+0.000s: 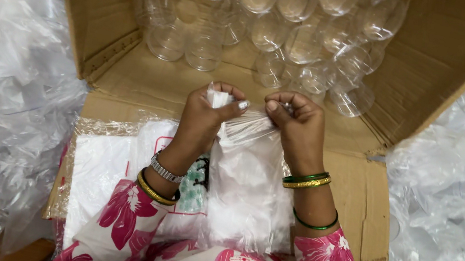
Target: The person sits with a cardboard box on their lap, opens white plastic bags and places clear plastic cups into them one at a time. They gather the filled bags, twist the tops closed and set the bagged cups back into the box.
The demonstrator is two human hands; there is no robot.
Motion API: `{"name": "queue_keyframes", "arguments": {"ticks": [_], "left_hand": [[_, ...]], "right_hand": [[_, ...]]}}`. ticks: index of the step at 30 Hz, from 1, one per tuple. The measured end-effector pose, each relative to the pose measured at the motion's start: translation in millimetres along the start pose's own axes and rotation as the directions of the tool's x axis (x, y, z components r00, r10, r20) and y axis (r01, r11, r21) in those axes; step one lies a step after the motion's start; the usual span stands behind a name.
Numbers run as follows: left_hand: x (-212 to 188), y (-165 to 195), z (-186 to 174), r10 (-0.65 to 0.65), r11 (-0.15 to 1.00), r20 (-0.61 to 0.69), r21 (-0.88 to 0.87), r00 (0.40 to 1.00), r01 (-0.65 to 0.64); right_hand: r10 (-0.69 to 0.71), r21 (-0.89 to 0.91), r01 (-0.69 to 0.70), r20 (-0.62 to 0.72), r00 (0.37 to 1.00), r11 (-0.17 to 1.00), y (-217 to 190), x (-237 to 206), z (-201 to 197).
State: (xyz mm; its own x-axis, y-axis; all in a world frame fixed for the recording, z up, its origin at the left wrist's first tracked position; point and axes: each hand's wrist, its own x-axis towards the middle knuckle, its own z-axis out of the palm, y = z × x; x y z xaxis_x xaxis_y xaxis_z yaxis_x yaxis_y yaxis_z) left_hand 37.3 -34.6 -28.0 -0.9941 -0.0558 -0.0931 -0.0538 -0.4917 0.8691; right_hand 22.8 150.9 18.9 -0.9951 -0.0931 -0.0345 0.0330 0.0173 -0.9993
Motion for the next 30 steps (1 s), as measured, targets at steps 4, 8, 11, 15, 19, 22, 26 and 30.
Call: {"name": "queue_keyframes", "arguments": {"ticks": [4,8,11,15,19,22,26,30], "left_hand": [[8,8,-8,-0.062,0.995,-0.06,0.081,0.996,0.066],[28,17,-32,-0.215,0.963,0.029,-0.161,0.976,0.217],[52,18,-61,-0.293,0.825,0.447,-0.329,0.845,0.46],[105,-3,-94,-0.225,0.903,-0.138,0.341,0.965,0.26],[141,-45,-101,0.193,0.574,-0.328,0.802,0.925,0.164],[140,-62,-106,0.068,0.455,-0.466,0.801,0.882,0.389],[134,-68,-115,-0.105,0.395,-0.53,0.754,0.842,0.524],[132,-70,-117,-0.042,0.473,-0.492,0.757,0.869,0.451]], "right_hand": [[0.055,-0.047,-0.054,0.02,0.998,0.997,21,11,16],[0.097,0.087,-0.1,0.035,0.995,0.991,43,44,25],[0.323,0.437,-0.309,0.045,0.945,0.845,47,85,14],[0.258,0.675,-0.412,0.322,0.911,0.612,56,132,-1],[0.198,-0.064,-0.207,-0.128,0.972,0.976,110,178,57],[0.31,0.069,-0.302,-0.172,0.935,0.951,148,190,91],[0.411,0.249,-0.402,0.016,0.911,0.881,171,183,107],[0.377,0.312,-0.384,0.085,0.922,0.869,178,168,99]]}}
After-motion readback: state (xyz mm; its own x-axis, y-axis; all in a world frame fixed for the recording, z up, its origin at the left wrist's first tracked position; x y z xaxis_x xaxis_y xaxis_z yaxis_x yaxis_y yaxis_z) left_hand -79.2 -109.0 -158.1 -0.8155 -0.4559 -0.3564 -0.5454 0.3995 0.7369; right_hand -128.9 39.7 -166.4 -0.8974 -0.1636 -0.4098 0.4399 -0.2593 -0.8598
